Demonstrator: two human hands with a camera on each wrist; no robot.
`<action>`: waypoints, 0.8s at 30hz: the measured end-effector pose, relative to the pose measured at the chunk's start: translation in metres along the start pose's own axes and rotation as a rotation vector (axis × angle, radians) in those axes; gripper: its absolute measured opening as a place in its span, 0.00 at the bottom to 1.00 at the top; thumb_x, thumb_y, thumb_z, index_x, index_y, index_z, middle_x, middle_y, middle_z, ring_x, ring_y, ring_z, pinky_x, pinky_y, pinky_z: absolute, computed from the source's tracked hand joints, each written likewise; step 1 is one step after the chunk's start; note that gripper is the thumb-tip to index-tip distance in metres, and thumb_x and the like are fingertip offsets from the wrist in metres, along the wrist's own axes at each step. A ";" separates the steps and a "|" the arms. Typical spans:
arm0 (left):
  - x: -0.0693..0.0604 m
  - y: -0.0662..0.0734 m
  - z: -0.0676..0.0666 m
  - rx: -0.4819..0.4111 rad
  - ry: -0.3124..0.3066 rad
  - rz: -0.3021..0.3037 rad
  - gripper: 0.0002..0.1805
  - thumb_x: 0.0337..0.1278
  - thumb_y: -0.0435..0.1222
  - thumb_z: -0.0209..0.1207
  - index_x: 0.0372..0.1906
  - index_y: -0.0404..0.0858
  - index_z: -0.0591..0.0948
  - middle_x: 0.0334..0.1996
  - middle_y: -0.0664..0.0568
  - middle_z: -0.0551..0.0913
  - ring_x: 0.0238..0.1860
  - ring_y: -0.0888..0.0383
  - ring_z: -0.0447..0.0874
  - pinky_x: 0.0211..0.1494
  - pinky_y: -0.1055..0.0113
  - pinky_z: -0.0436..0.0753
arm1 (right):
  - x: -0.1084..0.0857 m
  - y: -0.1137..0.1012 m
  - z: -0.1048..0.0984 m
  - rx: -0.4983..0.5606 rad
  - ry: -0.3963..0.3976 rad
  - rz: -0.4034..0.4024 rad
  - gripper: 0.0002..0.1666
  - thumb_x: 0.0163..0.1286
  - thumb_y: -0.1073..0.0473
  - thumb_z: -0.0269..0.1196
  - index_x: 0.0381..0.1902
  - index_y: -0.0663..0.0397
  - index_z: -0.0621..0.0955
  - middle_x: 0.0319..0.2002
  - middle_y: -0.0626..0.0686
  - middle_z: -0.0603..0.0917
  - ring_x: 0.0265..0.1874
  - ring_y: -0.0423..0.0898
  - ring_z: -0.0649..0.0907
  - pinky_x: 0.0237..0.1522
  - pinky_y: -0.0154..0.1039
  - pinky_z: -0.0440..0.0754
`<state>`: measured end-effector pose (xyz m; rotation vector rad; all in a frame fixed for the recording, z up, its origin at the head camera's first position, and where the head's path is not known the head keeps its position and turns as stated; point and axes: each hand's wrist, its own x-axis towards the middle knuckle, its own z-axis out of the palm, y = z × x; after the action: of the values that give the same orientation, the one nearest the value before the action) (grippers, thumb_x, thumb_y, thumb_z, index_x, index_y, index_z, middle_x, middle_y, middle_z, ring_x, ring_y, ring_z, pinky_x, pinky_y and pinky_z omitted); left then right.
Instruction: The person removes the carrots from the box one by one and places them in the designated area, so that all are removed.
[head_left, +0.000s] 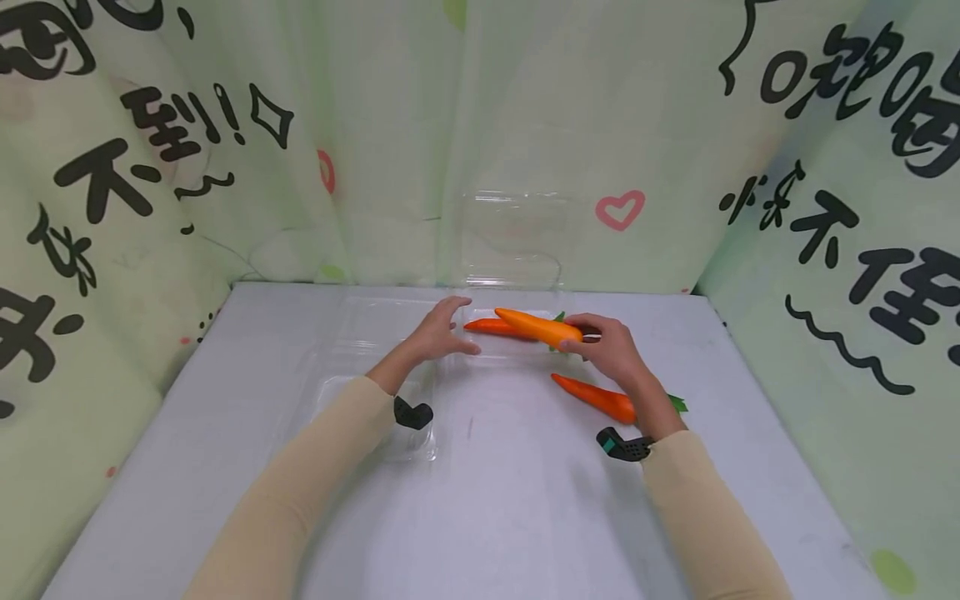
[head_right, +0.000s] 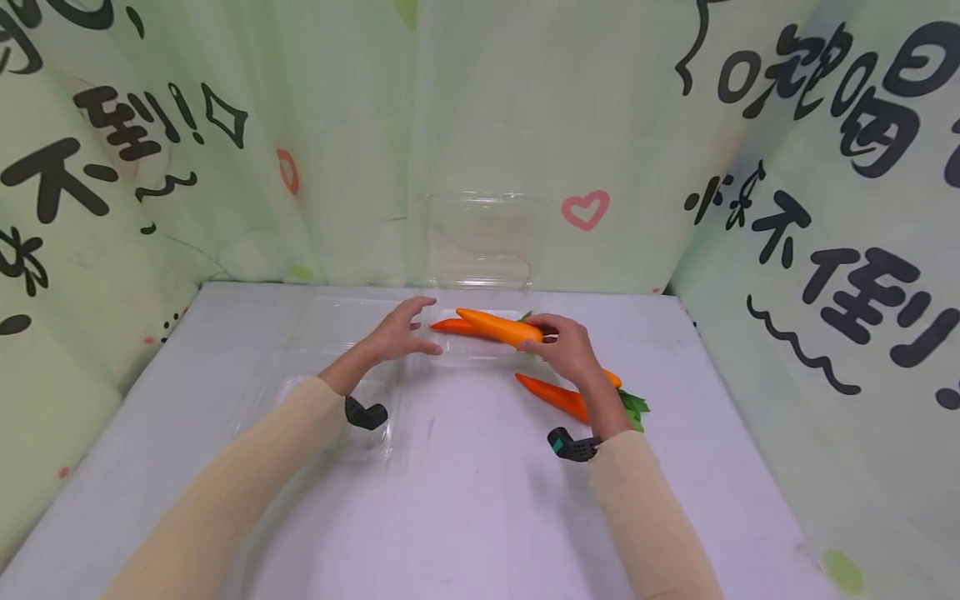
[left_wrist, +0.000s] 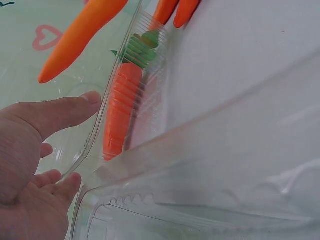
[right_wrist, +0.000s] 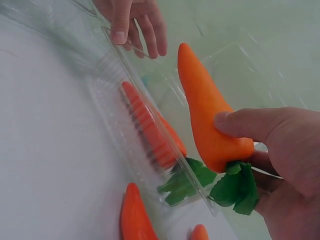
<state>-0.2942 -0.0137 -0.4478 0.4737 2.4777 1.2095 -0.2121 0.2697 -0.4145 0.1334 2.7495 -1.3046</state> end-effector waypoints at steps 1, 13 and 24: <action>0.000 0.001 0.000 -0.002 -0.002 0.003 0.49 0.48 0.38 0.71 0.74 0.45 0.57 0.76 0.48 0.51 0.68 0.43 0.69 0.67 0.52 0.75 | -0.001 0.000 -0.001 -0.001 0.003 0.000 0.29 0.65 0.53 0.66 0.63 0.50 0.75 0.60 0.57 0.77 0.57 0.57 0.76 0.57 0.50 0.81; 0.003 0.002 0.002 -0.012 -0.003 0.004 0.49 0.47 0.38 0.72 0.74 0.45 0.57 0.76 0.48 0.51 0.68 0.43 0.68 0.67 0.51 0.75 | -0.011 0.010 -0.009 -0.001 0.020 0.016 0.28 0.66 0.53 0.65 0.63 0.51 0.75 0.60 0.58 0.76 0.57 0.57 0.76 0.60 0.51 0.80; 0.002 0.003 0.002 -0.017 -0.001 -0.004 0.49 0.47 0.37 0.72 0.74 0.45 0.58 0.76 0.48 0.52 0.69 0.44 0.68 0.67 0.51 0.74 | -0.014 0.015 -0.012 -0.013 0.028 0.034 0.29 0.67 0.54 0.64 0.64 0.51 0.74 0.61 0.59 0.75 0.57 0.57 0.76 0.60 0.51 0.79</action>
<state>-0.2948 -0.0098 -0.4474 0.4644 2.4642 1.2278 -0.1970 0.2878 -0.4168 0.1975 2.7654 -1.2859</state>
